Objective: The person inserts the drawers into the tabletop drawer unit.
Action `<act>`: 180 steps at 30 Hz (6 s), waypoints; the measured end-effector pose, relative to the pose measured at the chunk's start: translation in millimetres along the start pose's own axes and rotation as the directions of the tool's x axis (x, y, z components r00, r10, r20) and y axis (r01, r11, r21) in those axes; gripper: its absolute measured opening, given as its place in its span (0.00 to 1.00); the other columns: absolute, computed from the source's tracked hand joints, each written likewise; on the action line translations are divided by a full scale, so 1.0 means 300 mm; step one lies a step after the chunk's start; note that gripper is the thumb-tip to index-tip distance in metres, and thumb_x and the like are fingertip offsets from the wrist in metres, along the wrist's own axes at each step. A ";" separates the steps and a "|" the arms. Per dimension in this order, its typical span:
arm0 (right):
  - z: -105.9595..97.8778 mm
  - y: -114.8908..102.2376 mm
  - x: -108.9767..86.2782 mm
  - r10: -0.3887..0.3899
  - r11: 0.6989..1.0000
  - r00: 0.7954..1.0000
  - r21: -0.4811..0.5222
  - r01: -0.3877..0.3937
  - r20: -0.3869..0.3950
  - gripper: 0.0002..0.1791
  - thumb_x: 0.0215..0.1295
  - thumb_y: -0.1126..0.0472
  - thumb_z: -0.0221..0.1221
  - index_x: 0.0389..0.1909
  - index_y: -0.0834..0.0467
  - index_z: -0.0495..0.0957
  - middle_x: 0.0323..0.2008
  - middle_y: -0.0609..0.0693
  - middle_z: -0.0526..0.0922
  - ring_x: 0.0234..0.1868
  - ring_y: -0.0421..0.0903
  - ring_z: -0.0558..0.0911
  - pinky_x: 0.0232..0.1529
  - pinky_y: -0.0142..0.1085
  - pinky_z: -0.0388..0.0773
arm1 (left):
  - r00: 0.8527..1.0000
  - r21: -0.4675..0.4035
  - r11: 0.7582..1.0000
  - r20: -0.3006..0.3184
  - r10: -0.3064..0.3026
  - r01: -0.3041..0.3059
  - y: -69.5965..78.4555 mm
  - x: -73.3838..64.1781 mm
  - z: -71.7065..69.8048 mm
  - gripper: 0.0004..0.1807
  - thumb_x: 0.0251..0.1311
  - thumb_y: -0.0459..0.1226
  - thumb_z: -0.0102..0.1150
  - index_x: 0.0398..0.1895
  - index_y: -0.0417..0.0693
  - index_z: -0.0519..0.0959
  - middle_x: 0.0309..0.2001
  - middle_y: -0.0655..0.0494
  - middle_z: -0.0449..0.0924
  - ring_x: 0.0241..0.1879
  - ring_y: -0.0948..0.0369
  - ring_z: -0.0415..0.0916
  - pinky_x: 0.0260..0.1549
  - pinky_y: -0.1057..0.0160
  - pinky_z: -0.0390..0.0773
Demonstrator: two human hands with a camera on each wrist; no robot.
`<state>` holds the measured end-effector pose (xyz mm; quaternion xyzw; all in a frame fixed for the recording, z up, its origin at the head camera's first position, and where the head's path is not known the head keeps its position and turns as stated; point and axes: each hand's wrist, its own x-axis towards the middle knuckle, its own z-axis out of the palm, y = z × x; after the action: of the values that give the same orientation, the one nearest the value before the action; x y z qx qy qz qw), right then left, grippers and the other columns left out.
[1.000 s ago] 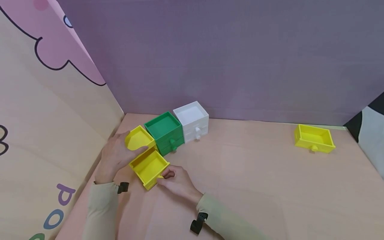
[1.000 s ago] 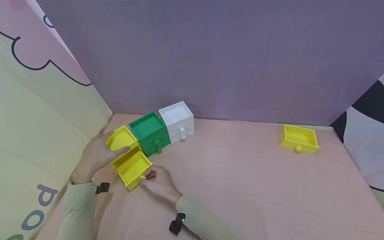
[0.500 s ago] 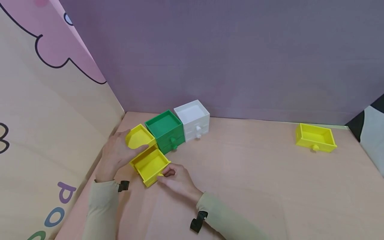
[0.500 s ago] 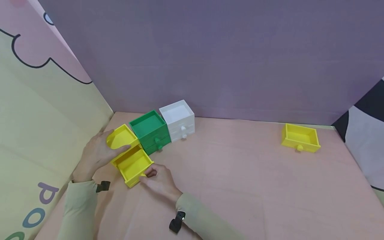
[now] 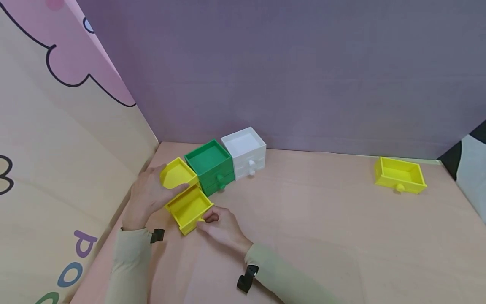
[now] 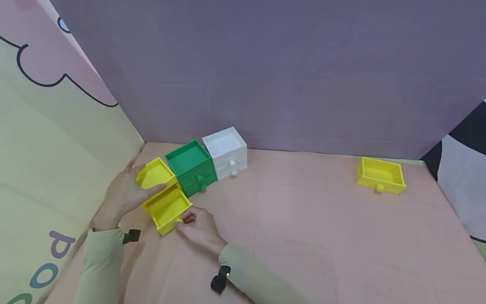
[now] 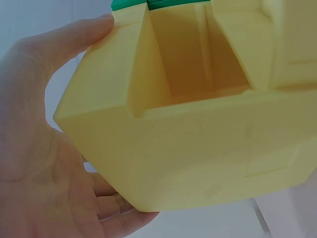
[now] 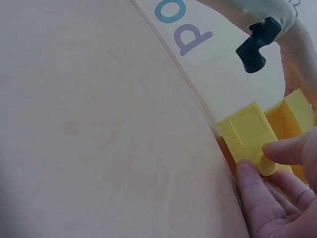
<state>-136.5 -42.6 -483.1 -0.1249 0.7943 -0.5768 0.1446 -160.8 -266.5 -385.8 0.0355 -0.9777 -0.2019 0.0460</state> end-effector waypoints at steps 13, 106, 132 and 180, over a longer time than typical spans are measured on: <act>-0.024 -0.008 0.003 -0.049 0.975 0.998 -0.216 0.054 0.029 0.10 0.65 0.58 0.74 0.44 0.57 0.88 0.38 0.44 0.91 0.39 0.37 0.85 0.46 0.31 0.86 | 1.000 -0.005 1.000 0.016 -0.006 0.006 0.007 0.003 0.003 0.58 0.61 0.69 0.63 0.80 0.36 0.63 0.66 0.32 0.75 0.54 0.40 0.74 0.51 0.40 0.82; -0.818 0.158 -0.172 0.106 0.986 0.920 -0.082 -0.148 -0.377 0.24 0.79 0.53 0.61 0.63 0.67 0.81 0.52 0.66 0.89 0.37 0.42 0.90 0.37 0.32 0.88 | 0.998 0.003 0.999 -0.026 0.051 -0.051 -0.006 -0.001 0.012 0.53 0.60 0.67 0.67 0.74 0.34 0.70 0.58 0.33 0.81 0.47 0.43 0.77 0.37 0.48 0.82; -1.399 0.387 -0.354 0.417 0.896 0.601 0.197 -0.399 -0.681 0.39 0.80 0.47 0.55 0.81 0.62 0.54 0.24 0.29 0.78 0.25 0.32 0.86 0.31 0.28 0.87 | 0.998 0.010 0.999 -0.039 0.043 -0.043 -0.003 -0.012 0.009 0.54 0.60 0.66 0.67 0.75 0.34 0.69 0.61 0.32 0.79 0.49 0.42 0.77 0.40 0.44 0.83; -1.382 0.390 -0.380 0.494 0.844 0.657 0.496 -0.205 -0.569 0.12 0.76 0.51 0.64 0.48 0.44 0.69 0.26 0.33 0.87 0.28 0.33 0.90 0.31 0.29 0.87 | 0.996 0.033 0.998 -0.058 0.064 -0.062 -0.006 -0.006 0.004 0.53 0.60 0.66 0.66 0.74 0.33 0.70 0.56 0.33 0.81 0.48 0.42 0.76 0.39 0.45 0.83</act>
<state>-189.5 399.6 -463.3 0.2840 0.6684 -0.6871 -0.0226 -159.0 -267.5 -387.7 0.0112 -0.9796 -0.1839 0.0806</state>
